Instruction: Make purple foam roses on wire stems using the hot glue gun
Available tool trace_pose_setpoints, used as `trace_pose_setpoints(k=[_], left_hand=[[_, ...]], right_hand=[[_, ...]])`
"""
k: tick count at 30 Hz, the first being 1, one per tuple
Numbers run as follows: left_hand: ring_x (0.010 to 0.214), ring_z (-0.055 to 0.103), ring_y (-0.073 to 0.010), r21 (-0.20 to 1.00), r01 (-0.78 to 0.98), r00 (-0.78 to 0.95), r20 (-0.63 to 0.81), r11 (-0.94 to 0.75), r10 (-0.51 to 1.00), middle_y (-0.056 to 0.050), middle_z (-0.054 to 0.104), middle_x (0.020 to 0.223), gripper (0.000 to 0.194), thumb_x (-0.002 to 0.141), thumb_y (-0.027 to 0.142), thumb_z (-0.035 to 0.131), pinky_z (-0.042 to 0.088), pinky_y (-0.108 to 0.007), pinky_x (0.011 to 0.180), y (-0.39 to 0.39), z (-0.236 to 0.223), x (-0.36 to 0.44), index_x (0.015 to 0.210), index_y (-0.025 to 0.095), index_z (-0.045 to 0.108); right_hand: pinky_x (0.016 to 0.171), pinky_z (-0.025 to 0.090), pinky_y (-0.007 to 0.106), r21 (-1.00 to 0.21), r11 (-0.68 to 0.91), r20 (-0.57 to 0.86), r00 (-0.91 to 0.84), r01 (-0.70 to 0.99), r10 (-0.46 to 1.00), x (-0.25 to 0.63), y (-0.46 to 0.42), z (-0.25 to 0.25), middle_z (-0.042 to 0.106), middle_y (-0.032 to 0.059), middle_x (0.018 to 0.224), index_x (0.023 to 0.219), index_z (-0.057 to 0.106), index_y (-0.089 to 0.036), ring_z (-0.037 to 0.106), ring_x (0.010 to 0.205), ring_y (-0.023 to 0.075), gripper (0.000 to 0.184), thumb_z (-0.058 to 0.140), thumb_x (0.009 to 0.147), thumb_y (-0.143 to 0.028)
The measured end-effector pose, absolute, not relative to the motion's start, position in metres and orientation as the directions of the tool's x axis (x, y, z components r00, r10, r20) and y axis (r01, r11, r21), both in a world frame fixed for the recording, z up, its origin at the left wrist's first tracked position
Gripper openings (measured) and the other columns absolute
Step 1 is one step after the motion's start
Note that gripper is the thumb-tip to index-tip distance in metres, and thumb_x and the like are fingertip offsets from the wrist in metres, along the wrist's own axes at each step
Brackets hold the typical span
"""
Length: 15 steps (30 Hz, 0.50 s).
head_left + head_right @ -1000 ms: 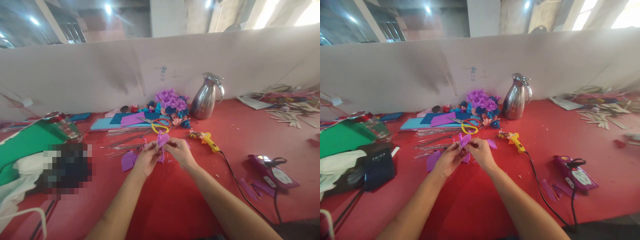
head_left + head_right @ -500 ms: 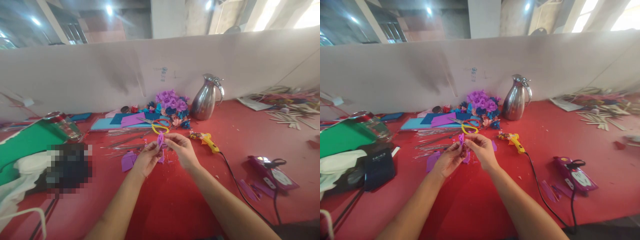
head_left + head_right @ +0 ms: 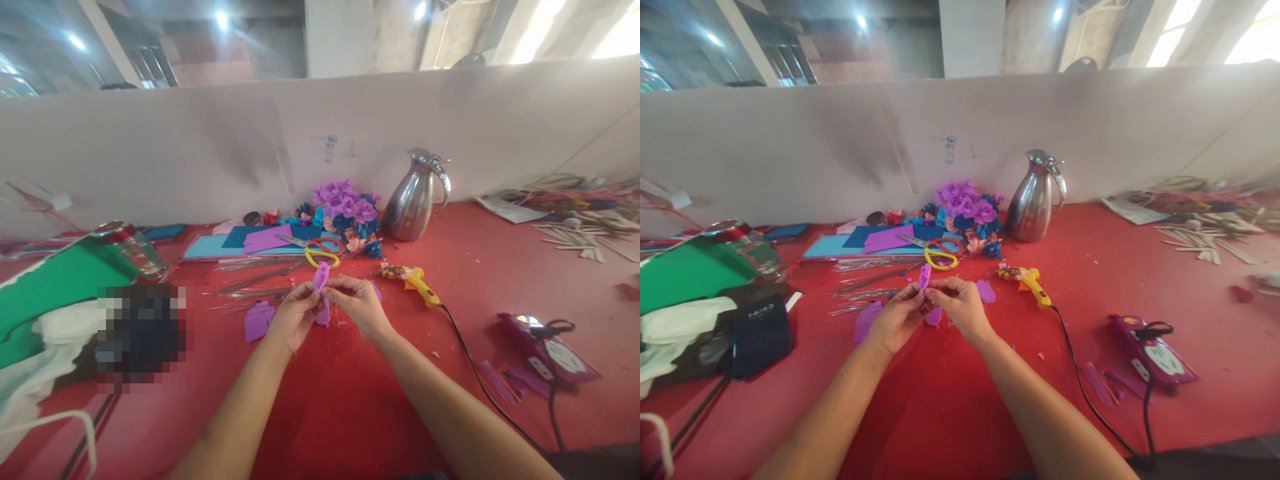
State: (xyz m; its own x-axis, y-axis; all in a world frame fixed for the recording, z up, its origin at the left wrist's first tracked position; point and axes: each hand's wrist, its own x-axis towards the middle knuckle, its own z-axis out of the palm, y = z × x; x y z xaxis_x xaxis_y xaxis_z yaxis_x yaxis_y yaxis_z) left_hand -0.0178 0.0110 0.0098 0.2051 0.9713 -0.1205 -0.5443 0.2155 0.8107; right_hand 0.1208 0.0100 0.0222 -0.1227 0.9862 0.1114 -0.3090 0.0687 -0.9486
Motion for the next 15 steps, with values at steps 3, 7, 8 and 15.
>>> trace_pose_setpoints(k=[3,7,8,15], left_hand=[[0.059,0.053,-0.008,0.825,-0.532,0.151,-0.128,0.19,0.98,0.002,0.06,0.061,0.024,0.055,0.022,0.087,0.043,-0.021,0.06,0.01,0.0114,-0.017,0.063,0.015,0.065],[0.057,0.051,-0.0072,0.86,-0.485,0.073,-0.144,0.161,0.987,0.003,0.059,0.06,0.026,0.05,0.021,0.088,0.041,-0.02,0.059,0.0081,0.0163,-0.0142,0.061,0.014,0.065],[0.057,0.051,-0.0073,0.865,-0.476,0.066,-0.144,0.158,0.987,0.003,0.059,0.06,0.027,0.05,0.022,0.088,0.04,-0.02,0.058,0.0077,0.0173,-0.0137,0.061,0.014,0.065],[0.057,0.047,-0.0084,0.944,-0.328,0.011,-0.044,0.046,0.999,0.003,0.056,0.059,0.025,0.058,0.029,0.085,0.035,-0.021,0.057,0.0054,0.0151,-0.0102,0.063,0.014,0.065]], right_hand=[[0.066,0.05,0.029,-0.953,0.062,0.098,-0.106,-0.297,0.99,0.1205,0.0099,0.0229,0.071,0.0009,0.069,0.073,0.075,-0.02,0.061,0.064,0.014,0.019,0.079,0.062,-0.034],[0.065,0.049,0.029,-0.956,0.077,0.101,-0.072,-0.282,0.992,0.119,0.0093,0.0232,0.07,0.0008,0.068,0.07,0.073,-0.019,0.06,0.064,0.0144,0.021,0.079,0.06,-0.037],[0.064,0.049,0.028,-0.957,0.076,0.099,-0.066,-0.28,0.993,0.1186,0.009,0.0232,0.07,0.0008,0.068,0.07,0.073,-0.019,0.06,0.064,0.0145,0.022,0.079,0.06,-0.038],[0.059,0.044,0.026,-0.966,0.095,0.109,-0.044,-0.24,0.993,0.1153,0.0058,0.0214,0.065,0.0001,0.065,0.069,0.066,-0.019,0.055,0.061,0.0136,0.018,0.07,0.066,-0.036]])
